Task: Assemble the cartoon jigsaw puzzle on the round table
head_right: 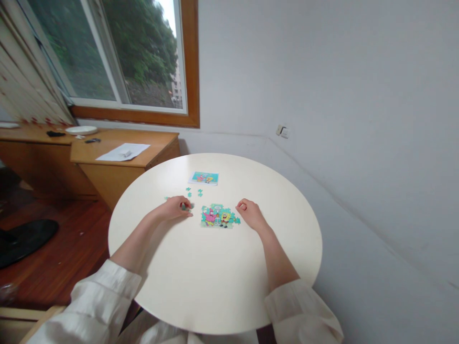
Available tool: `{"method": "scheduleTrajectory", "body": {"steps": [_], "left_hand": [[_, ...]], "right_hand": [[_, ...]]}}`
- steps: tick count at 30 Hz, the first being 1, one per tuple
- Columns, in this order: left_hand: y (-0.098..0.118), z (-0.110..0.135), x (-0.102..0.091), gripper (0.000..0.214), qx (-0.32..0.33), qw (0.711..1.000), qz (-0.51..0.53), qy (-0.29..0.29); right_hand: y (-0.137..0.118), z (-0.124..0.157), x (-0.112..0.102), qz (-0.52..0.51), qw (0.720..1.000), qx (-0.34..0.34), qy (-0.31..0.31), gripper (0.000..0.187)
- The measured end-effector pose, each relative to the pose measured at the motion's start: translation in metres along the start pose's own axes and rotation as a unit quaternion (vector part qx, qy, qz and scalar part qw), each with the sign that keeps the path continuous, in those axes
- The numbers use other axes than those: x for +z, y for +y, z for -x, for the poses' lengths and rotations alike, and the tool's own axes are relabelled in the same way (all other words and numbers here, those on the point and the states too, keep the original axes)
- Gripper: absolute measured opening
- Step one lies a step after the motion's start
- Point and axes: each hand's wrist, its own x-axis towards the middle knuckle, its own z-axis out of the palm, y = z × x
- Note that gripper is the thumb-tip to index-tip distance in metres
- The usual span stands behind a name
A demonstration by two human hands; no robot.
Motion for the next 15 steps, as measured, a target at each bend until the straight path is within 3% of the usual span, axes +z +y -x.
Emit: {"method": "scheduleTrajectory", "body": {"steps": [6,15], "left_hand": [[0.0016,-0.0007,0.0009,0.018,0.015,0.999,-0.026,-0.042],[-0.0032,-0.0038,0.0095,0.011,0.060,0.996,0.065,-0.025]], "right_hand": [[0.0069,-0.0025,0.0030,-0.011,1.000,-0.010,0.001,0.016],[0.0025,-0.0005,0.0014,-0.013,1.000,-0.010,-0.004,0.016]]}}
